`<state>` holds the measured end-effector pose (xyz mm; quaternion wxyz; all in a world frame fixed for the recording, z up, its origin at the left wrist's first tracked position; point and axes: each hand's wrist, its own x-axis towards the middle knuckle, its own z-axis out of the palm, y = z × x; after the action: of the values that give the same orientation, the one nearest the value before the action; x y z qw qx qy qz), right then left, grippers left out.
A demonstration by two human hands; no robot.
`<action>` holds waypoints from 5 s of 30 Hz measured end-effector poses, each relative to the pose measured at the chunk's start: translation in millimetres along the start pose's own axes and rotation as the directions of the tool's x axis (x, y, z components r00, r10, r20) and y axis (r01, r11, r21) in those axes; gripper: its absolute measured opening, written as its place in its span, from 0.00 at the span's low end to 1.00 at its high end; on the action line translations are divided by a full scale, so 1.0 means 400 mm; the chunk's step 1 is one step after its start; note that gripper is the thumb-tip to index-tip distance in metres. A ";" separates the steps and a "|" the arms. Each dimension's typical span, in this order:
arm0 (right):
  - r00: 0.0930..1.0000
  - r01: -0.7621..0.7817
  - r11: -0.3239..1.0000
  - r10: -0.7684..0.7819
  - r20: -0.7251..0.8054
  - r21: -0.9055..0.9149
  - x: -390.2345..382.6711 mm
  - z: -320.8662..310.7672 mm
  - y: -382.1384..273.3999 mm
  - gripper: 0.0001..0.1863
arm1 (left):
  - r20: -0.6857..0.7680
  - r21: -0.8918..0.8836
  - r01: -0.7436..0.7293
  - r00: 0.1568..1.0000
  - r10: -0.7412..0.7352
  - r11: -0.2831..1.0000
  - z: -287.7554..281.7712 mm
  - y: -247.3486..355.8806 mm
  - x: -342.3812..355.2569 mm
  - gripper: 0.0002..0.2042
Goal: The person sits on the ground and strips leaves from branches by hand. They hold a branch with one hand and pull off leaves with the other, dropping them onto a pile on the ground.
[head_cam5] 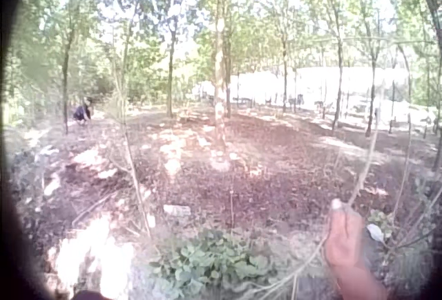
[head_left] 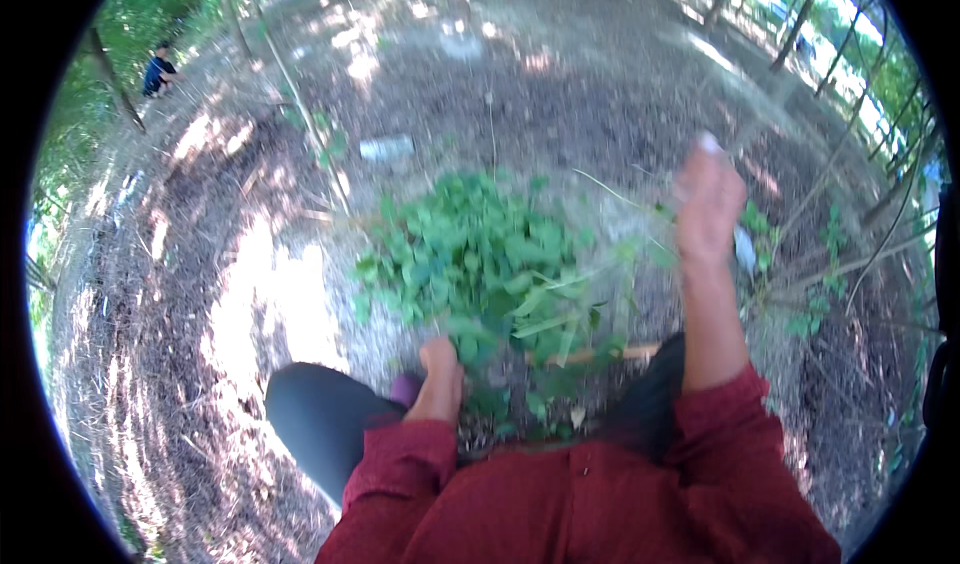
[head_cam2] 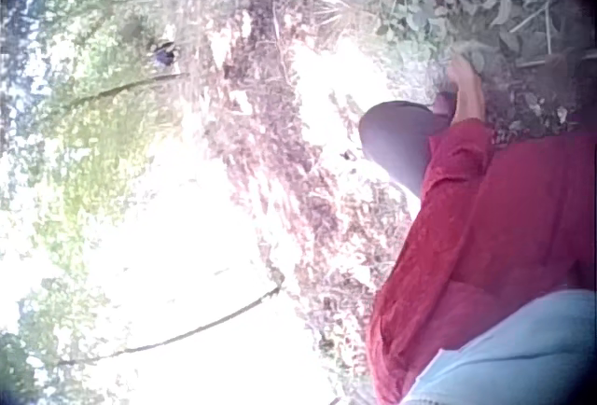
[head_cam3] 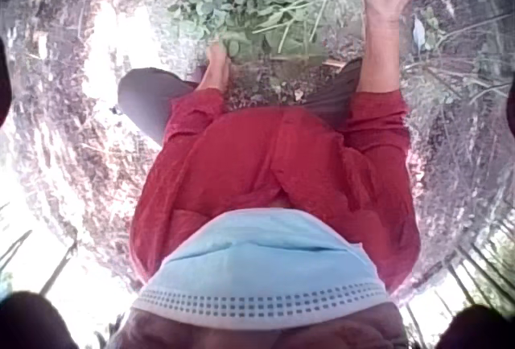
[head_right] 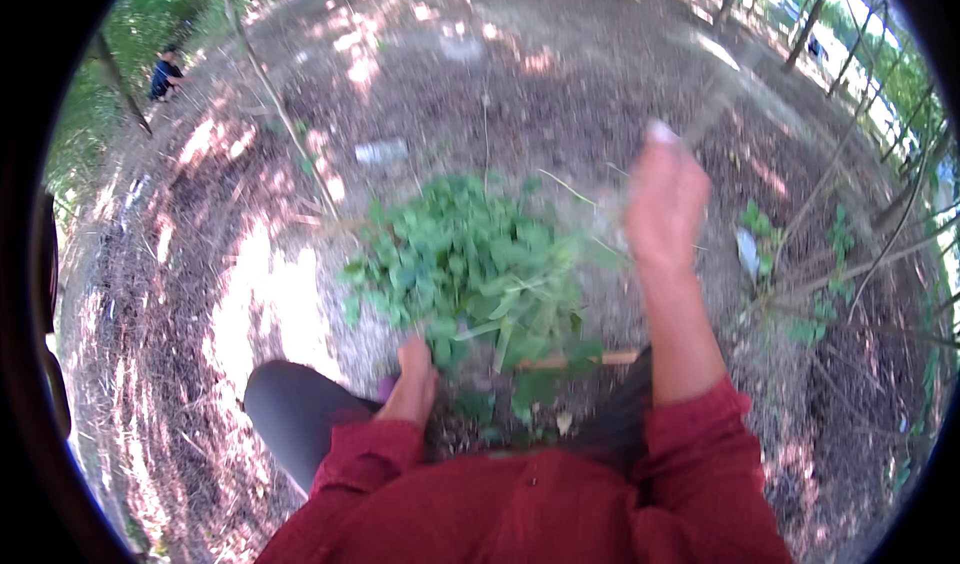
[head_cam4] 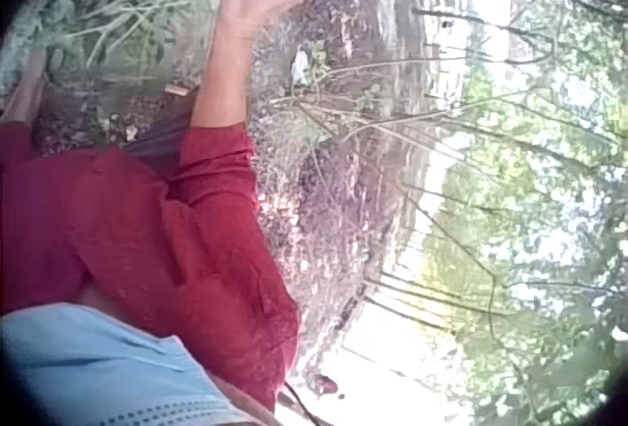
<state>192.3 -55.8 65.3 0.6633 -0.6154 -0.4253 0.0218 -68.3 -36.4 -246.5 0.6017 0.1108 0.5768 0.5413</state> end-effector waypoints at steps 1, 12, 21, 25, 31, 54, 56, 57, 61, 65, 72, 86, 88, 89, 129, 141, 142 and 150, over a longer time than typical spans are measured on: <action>0.995 0.073 0.997 -0.073 0.062 0.001 0.031 -0.039 -0.012 0.23 | -0.155 0.147 -0.052 0.985 0.075 0.988 0.017 -0.015 0.004 0.10; 0.869 0.183 0.977 -0.212 0.446 0.108 -0.059 -0.009 -0.022 0.20 | 0.337 0.419 -0.607 0.794 0.505 0.675 0.087 0.018 0.040 0.11; 0.825 0.171 0.978 -0.206 0.527 0.116 -0.081 0.003 0.006 0.20 | -0.122 0.018 -0.346 0.930 0.346 0.938 0.204 0.208 0.119 0.05; 0.795 0.134 0.980 -0.197 0.574 0.150 -0.100 0.016 -0.011 0.20 | -0.101 -0.130 -0.410 0.911 0.399 0.903 0.248 0.308 0.148 0.11; 0.788 0.116 0.983 -0.177 0.590 0.139 -0.096 0.035 0.004 0.19 | -0.052 0.237 -0.506 0.846 0.531 0.829 0.320 0.351 0.211 0.21; 0.864 0.128 0.973 -0.204 0.460 0.191 -0.028 0.062 0.064 0.21 | 0.838 0.492 -0.821 0.357 -0.412 0.289 0.369 0.370 0.009 0.22; 0.874 0.123 0.961 -0.223 0.432 0.248 -0.032 0.053 0.048 0.22 | 0.894 0.386 -0.851 0.250 -0.372 0.356 0.362 0.380 -0.126 0.19; 0.874 0.094 0.954 -0.216 0.435 0.285 -0.035 0.048 0.043 0.22 | 0.917 0.308 -0.906 0.201 -0.344 0.290 0.363 0.386 -0.197 0.18; 0.867 0.026 0.928 -0.205 0.454 0.371 -0.058 0.041 0.023 0.23 | 0.923 0.359 -0.897 0.301 -0.239 0.257 0.312 0.308 -0.253 0.14; 0.855 0.026 0.914 -0.230 0.465 0.405 -0.080 0.047 0.015 0.23 | 0.903 0.360 -0.604 0.418 -0.102 0.711 0.243 0.234 -0.222 0.07; 0.789 0.585 0.807 -0.590 0.172 0.087 -0.056 0.020 0.015 0.22 | 0.813 0.297 -0.750 0.523 0.256 0.591 0.254 0.395 -0.229 0.06; 0.726 0.306 0.891 -0.447 0.523 0.336 -0.176 0.125 0.040 0.13 | 0.869 -0.030 -0.533 0.404 0.285 0.846 0.283 0.422 -0.269 0.03; 0.705 0.036 0.940 -0.264 0.658 0.339 -0.190 0.130 0.055 0.11 | 0.879 0.005 -0.451 0.428 0.211 0.892 0.284 0.393 -0.289 0.06; 0.648 -0.179 0.939 -0.113 0.754 0.294 -0.195 0.128 0.058 0.10 | 0.876 0.027 -0.387 0.454 0.164 0.922 0.287 0.384 -0.304 0.07; 0.644 -0.256 0.894 -0.127 0.755 0.369 -0.127 0.084 0.037 0.14 | 0.624 0.300 -0.419 0.766 0.156 0.857 0.211 0.333 -0.291 0.19; 0.627 -0.375 0.855 -0.050 0.778 0.358 -0.116 0.070 0.039 0.14 | 0.792 0.014 -0.490 0.538 0.290 0.872 0.216 0.310 -0.304 0.11; 0.634 -0.360 0.860 -0.058 0.771 0.362 -0.117 0.072 0.040 0.14 | 0.801 0.030 -0.512 0.526 0.285 0.859 0.217 0.308 -0.310 0.10; 0.619 -0.259 0.896 -0.133 0.774 0.361 -0.135 0.083 0.051 0.15 | 0.758 0.019 -0.417 0.598 0.259 0.909 0.217 0.299 -0.303 0.09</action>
<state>148.3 -54.2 15.5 0.5304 -0.3927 -0.6319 0.4064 -30.0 -41.6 -59.4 0.6550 0.4865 0.2999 0.4943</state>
